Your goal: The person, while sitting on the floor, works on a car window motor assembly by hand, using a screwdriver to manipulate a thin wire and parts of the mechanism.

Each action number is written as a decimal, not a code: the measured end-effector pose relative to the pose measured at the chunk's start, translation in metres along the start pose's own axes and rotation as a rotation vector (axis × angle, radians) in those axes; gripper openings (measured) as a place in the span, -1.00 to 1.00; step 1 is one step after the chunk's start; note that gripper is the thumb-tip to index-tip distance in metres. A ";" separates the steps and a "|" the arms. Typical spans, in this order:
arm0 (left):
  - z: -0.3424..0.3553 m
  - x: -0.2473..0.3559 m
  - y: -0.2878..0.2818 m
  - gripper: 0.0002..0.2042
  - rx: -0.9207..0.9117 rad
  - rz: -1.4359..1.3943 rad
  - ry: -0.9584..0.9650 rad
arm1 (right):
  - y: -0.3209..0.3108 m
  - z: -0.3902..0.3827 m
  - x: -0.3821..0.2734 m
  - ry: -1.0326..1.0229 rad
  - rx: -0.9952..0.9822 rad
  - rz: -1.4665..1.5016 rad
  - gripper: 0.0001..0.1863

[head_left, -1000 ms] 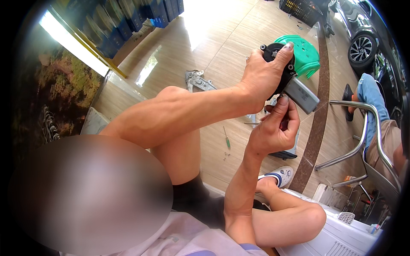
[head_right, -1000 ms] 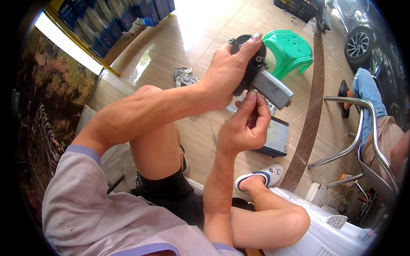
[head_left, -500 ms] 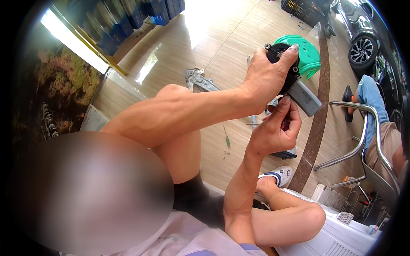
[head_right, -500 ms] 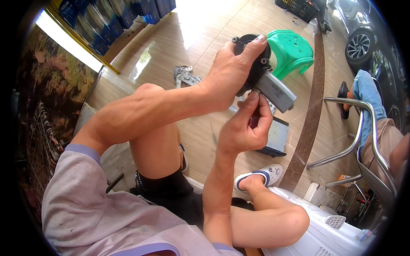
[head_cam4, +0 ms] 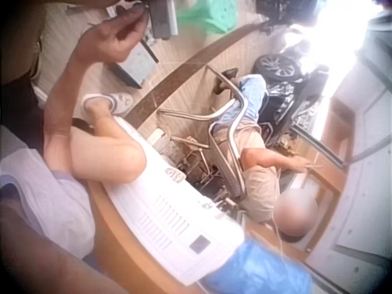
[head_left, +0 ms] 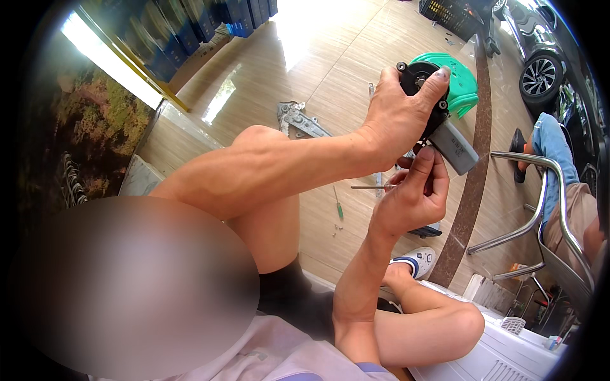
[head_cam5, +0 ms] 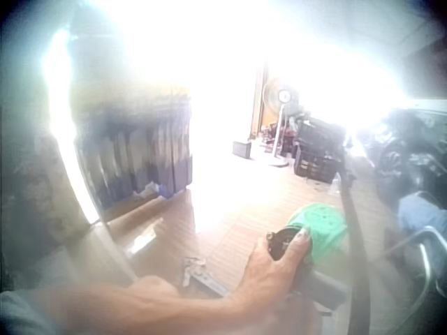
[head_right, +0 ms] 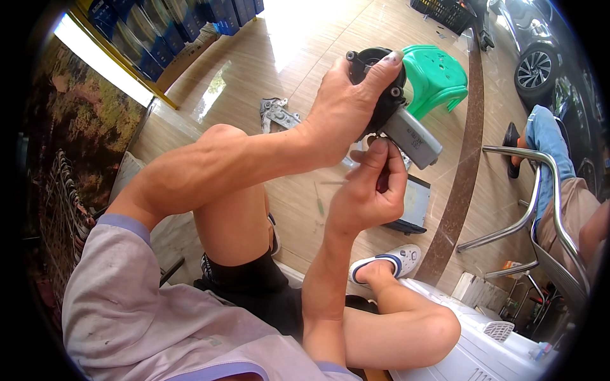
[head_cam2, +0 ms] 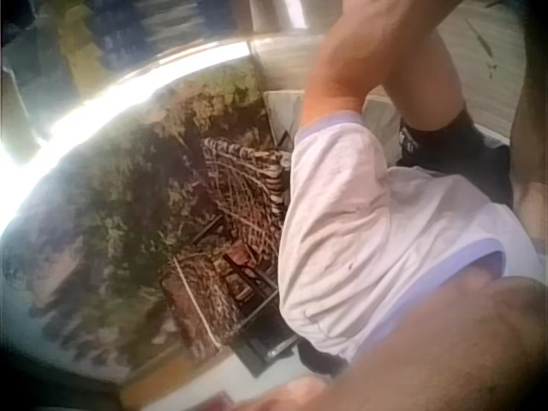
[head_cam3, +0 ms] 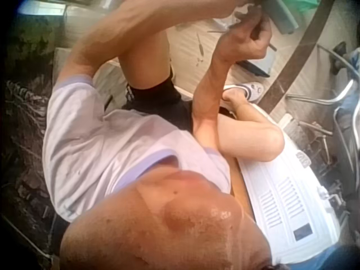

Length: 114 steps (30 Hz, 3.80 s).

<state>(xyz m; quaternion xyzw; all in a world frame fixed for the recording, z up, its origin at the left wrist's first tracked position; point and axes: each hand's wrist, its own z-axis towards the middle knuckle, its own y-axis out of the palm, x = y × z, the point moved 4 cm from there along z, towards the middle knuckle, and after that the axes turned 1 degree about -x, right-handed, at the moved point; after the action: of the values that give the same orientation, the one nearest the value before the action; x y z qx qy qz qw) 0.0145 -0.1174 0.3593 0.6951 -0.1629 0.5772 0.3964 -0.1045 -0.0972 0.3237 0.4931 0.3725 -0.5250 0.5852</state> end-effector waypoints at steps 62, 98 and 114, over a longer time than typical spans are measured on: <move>-0.007 0.008 -0.005 -0.33 -0.062 0.046 0.111 | -0.005 0.014 -0.006 -0.314 -0.247 -0.360 -0.78; 0.009 0.004 0.005 -0.62 -0.122 -0.269 -0.270 | -0.048 0.065 -0.148 -0.703 -0.225 -0.348 -0.57; -0.015 0.003 0.006 -0.66 -0.140 -0.447 -0.353 | -0.098 0.118 -0.241 -0.411 -0.745 -0.369 -0.60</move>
<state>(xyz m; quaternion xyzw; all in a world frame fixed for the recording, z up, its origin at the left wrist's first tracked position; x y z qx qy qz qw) 0.0009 -0.1097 0.3645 0.7742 -0.1117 0.3333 0.5263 -0.2516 -0.1484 0.5635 0.0603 0.4935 -0.5378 0.6809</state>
